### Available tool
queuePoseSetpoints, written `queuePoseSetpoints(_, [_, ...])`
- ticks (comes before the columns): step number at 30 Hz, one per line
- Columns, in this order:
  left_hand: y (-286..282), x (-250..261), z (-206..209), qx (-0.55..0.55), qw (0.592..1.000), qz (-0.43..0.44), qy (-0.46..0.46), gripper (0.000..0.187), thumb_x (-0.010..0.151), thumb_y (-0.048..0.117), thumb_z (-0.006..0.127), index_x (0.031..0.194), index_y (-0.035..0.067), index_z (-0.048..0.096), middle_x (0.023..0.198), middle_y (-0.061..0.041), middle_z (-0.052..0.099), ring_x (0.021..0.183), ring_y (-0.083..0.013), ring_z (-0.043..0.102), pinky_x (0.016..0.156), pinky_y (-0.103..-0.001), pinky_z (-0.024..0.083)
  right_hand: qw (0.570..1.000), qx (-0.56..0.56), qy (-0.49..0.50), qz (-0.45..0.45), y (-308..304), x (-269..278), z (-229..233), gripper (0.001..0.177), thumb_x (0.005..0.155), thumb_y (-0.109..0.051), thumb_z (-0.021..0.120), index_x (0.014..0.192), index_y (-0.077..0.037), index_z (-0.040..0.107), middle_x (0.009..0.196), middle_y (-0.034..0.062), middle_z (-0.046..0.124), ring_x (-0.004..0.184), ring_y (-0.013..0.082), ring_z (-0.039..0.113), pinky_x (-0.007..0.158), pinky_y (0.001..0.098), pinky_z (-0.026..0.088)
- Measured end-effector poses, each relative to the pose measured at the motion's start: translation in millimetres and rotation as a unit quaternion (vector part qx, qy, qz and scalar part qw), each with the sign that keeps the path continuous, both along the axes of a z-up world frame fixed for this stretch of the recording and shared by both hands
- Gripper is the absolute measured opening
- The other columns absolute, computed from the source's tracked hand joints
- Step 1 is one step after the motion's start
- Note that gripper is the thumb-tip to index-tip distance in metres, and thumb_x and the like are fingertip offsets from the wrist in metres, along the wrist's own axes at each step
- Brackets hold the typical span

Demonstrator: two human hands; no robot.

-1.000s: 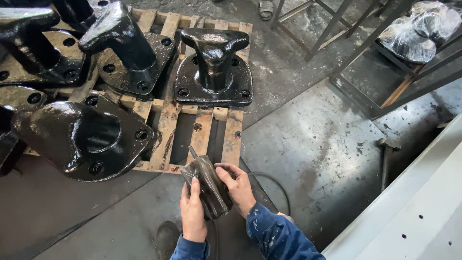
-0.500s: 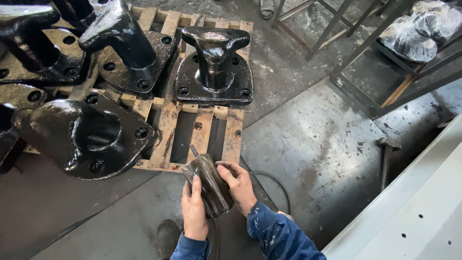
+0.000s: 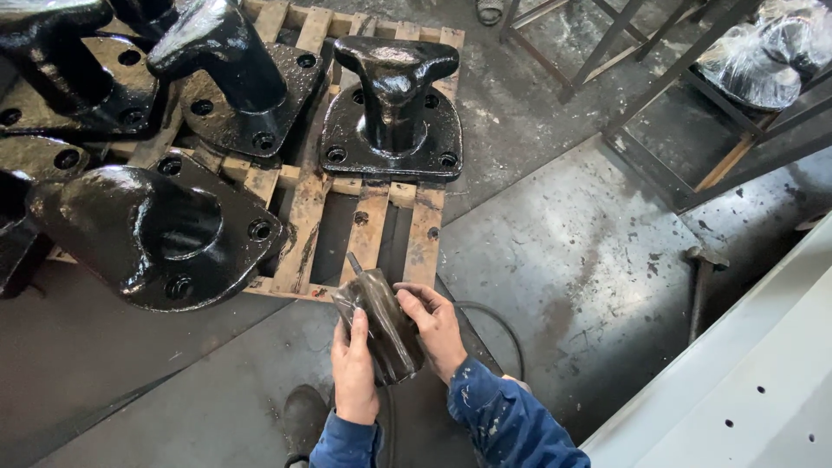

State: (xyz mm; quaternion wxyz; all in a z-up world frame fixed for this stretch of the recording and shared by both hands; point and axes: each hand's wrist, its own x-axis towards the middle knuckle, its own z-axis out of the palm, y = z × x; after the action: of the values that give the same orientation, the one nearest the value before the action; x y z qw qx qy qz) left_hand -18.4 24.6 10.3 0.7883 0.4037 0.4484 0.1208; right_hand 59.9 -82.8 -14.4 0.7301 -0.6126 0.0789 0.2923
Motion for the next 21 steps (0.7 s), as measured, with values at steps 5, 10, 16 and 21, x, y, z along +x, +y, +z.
queuePoseSetpoints(5, [-1,-1,2,0.016,1.0,-0.005,-0.006,0.047,0.099,0.031,0.06,0.137,0.003,0.061,0.124,-0.007,0.07,0.109,-0.0142,0.064,0.094,-0.03,0.05,1.0,0.002,-0.008,-0.005,-1,-1,-6,0.034,0.095,-0.024,0.069,0.118,0.0,0.074,0.101,0.0032,0.075,0.092,0.0095,0.066,0.085,0.0249,0.052])
queuePoseSetpoints(10, [-1,3,6,0.032,0.999,-0.016,-0.002,0.045,0.098,0.031,0.062,0.133,0.003,0.062,0.12,-0.007,0.07,0.104,-0.0142,0.065,0.09,-0.03,0.052,1.0,0.001,-0.016,0.003,-2,0,7,0.034,0.096,-0.024,0.067,0.119,0.0,0.074,0.102,0.0046,0.076,0.093,0.0096,0.067,0.085,0.0252,0.052])
queuePoseSetpoints(16, [-3,6,18,0.043,0.999,-0.026,0.017,0.044,0.091,0.025,0.07,0.128,0.002,0.063,0.113,-0.008,0.072,0.097,-0.0148,0.067,0.082,-0.031,0.055,0.999,0.037,-0.028,0.011,-3,-1,6,0.034,0.097,-0.022,0.065,0.122,0.0,0.072,0.103,0.0066,0.077,0.088,0.012,0.068,0.079,0.0275,0.054])
queuePoseSetpoints(21, [-3,3,18,-0.011,1.0,-0.012,-0.009,0.041,0.093,0.026,0.067,0.125,0.001,0.065,0.109,-0.008,0.072,0.093,-0.0148,0.067,0.079,-0.03,0.055,1.0,0.016,-0.001,-0.01,3,-1,1,0.034,0.097,-0.021,0.065,0.122,0.002,0.071,0.103,0.0081,0.078,0.089,0.0132,0.07,0.08,0.0284,0.056])
